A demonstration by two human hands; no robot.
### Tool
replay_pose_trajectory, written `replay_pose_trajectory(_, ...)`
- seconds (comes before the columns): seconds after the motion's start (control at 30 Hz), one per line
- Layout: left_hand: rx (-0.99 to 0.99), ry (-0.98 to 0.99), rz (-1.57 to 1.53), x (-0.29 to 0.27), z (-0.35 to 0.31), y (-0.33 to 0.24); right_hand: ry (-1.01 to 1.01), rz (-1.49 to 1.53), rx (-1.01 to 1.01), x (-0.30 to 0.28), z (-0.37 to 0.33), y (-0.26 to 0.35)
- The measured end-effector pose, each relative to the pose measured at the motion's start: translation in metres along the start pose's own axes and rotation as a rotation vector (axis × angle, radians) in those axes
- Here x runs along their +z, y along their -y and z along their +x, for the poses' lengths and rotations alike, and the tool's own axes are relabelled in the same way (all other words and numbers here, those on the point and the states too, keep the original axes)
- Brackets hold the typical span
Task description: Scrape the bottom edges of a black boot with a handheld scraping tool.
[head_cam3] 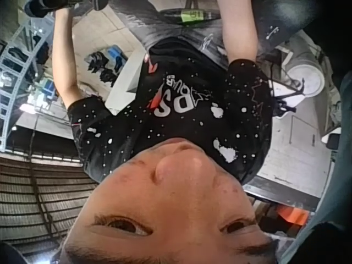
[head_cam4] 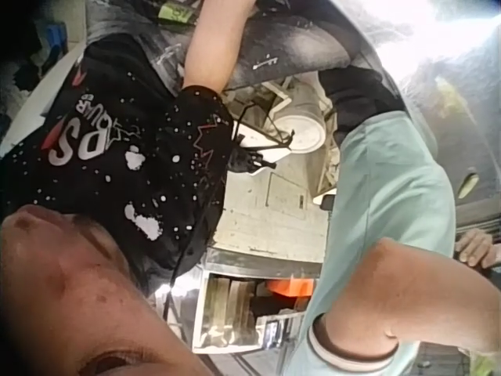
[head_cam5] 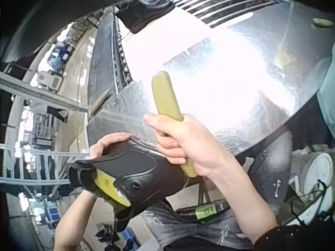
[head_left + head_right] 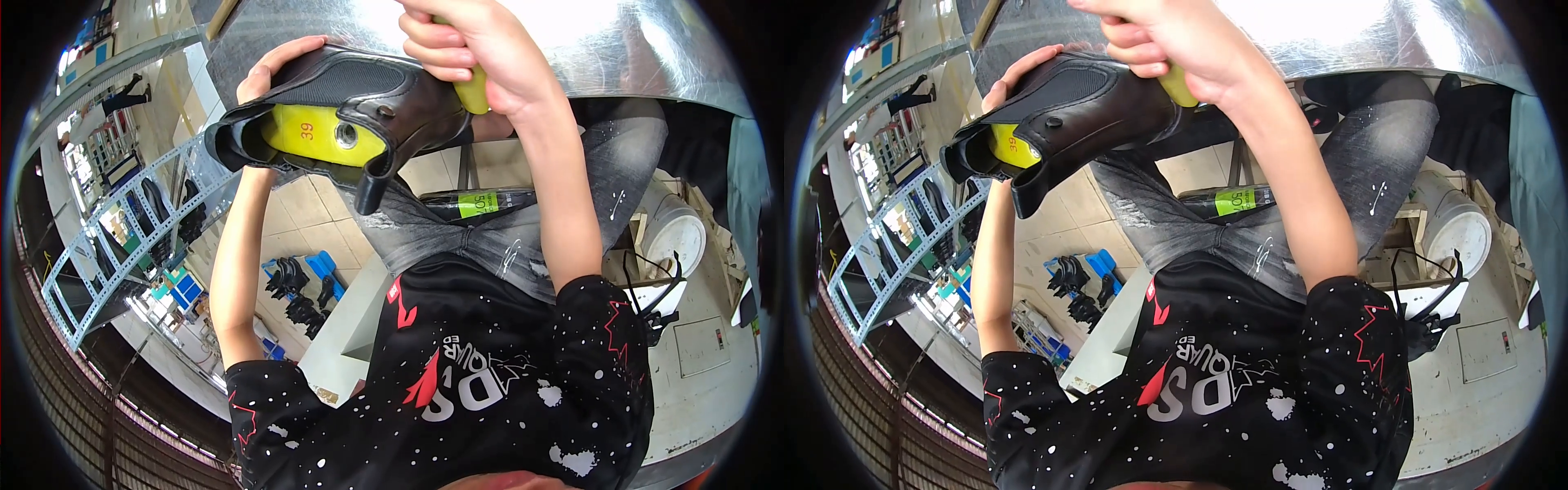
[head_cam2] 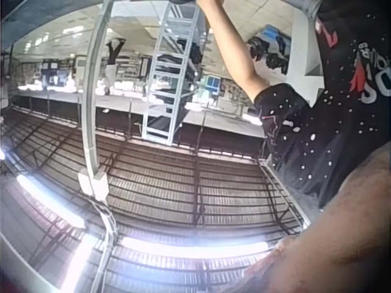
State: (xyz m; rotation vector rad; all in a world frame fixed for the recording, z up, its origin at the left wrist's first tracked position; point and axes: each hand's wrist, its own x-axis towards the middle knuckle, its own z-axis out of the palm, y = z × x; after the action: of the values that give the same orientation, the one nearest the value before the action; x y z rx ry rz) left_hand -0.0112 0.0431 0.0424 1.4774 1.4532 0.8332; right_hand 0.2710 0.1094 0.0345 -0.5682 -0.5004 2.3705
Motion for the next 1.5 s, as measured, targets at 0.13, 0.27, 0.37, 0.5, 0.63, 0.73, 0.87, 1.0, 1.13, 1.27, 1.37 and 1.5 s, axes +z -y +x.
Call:
replay_pose_trajectory(0.13, 0.057, 0.021, 0.14, -0.006, 0.0, -0.001, -0.057, -0.075, -0.003, 0.009, -0.004, -0.002)
replay_pose_trajectory(0.27, 0.101, 0.105, 0.205, -0.012, 0.006, 0.002, 0.455, 0.167, -0.247, -0.038, 0.027, -0.029)
replay_pose_trajectory(0.37, 0.114, 0.097, 0.265, -0.01, 0.005, -0.001, 0.204, 0.458, 0.086, -0.032, 0.019, -0.027)
replay_pose_trajectory(0.5, 0.172, 0.042, 0.389, -0.005, 0.005, -0.004, 0.233, 0.443, 0.127, -0.033, 0.019, -0.023)
replay_pose_trajectory(0.63, 0.132, 0.072, 0.226, -0.007, 0.005, -0.004, 0.232, 0.437, 0.153, -0.031, 0.018, -0.021)
replay_pose_trajectory(0.73, 0.126, 0.081, 0.233, -0.007, 0.004, -0.005, 0.222, 0.436, 0.143, -0.031, 0.017, -0.021)
replay_pose_trajectory(0.87, 0.132, 0.129, 0.281, -0.014, 0.005, -0.004, 0.221, 0.424, 0.096, -0.031, 0.015, -0.023)
replay_pose_trajectory(1.0, 0.017, 0.144, 0.044, -0.015, -0.001, 0.0, 0.194, 0.367, 0.053, -0.021, 0.01, -0.022)
replay_pose_trajectory(1.13, 0.125, 0.097, 0.156, -0.013, 0.003, 0.002, 0.02, 0.25, 0.005, -0.009, 0.0, -0.021)
replay_pose_trajectory(1.27, 0.131, 0.125, 0.132, -0.015, 0.008, 0.005, 0.071, 0.277, 0.051, -0.018, 0.007, -0.023)
replay_pose_trajectory(1.37, 0.17, 0.068, 0.138, -0.011, 0.007, 0.01, 0.553, 0.303, -0.202, -0.053, 0.033, -0.043)
replay_pose_trajectory(1.5, 0.371, -0.33, 0.147, 0.016, -0.01, 0.009, 0.071, 0.428, -0.161, -0.033, -0.001, -0.045)
